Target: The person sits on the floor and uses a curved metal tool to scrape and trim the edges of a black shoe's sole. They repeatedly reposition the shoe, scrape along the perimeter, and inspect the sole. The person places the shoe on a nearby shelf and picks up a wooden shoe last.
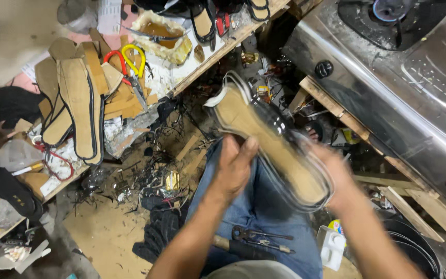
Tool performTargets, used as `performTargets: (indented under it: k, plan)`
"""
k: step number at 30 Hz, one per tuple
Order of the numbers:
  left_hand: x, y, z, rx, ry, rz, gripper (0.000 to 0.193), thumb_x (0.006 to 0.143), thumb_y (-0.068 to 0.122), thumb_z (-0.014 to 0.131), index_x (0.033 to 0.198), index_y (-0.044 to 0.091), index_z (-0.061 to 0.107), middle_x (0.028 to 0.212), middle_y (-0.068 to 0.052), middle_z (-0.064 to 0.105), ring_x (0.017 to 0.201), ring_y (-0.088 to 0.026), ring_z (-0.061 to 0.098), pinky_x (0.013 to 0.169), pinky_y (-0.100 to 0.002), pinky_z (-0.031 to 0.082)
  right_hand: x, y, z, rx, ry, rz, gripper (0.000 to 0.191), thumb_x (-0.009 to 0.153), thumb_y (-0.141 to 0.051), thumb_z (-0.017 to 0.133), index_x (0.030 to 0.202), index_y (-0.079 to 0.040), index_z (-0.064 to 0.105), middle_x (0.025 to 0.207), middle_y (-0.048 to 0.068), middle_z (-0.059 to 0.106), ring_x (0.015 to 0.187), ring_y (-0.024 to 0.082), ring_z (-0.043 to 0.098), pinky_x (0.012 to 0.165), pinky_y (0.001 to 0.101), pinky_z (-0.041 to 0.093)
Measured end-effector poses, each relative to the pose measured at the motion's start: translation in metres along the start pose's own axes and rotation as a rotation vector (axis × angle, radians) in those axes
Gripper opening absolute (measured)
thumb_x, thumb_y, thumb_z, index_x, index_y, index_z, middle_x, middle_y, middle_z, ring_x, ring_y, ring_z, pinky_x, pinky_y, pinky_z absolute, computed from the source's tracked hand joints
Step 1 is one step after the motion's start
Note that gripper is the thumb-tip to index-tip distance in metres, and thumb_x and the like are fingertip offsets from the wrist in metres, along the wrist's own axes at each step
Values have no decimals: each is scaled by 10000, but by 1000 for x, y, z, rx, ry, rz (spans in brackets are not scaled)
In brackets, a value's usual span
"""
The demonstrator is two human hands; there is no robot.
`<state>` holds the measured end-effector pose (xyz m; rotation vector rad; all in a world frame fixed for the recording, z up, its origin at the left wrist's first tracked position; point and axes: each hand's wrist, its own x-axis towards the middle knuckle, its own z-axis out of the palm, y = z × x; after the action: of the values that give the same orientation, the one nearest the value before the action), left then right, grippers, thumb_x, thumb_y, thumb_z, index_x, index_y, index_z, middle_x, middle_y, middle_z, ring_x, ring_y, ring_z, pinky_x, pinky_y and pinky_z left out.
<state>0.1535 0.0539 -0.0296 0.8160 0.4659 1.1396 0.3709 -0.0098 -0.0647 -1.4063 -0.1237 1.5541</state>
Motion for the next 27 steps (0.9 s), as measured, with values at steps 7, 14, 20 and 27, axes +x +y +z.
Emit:
performTargets:
  k: [7, 14, 20, 27]
  plan:
    - [-6, -9, 6, 429, -41, -127, 633, 973, 256, 696, 1490, 20, 417, 1357, -113, 633, 1226, -172, 598, 1039, -319, 498, -94, 100, 3, -1569, -97, -454, 335, 877, -325, 674, 1087, -68, 628, 1077, 172, 668, 1004, 397, 634, 858, 491, 508]
    - [-15, -64, -3, 807, 20, -146, 580, 987, 328, 643, 1431, 4, 458, 1265, -183, 689, 1163, -234, 670, 980, -331, 516, -119, 124, -13, -1598, -277, -748, 312, 868, -288, 674, 1115, -98, 655, 1013, 116, 681, 981, 351, 626, 861, 463, 478]
    - [-22, -77, -21, 807, 2, -68, 483, 1083, 332, 399, 1405, -1, 533, 1267, -248, 684, 1189, -368, 660, 1023, -396, 479, -126, 132, -49, -1320, -444, -464, 259, 942, -169, 612, 1194, -112, 614, 1059, 99, 691, 1004, 268, 658, 890, 376, 504]
    - [-12, -84, -32, 867, 63, -59, 529, 1028, 322, 437, 1437, -14, 459, 1337, -284, 613, 1263, -409, 592, 1054, -419, 456, -114, 154, -90, -149, -506, 18, 317, 959, -153, 530, 1256, -64, 463, 1255, 155, 735, 1110, 299, 788, 988, 406, 596]
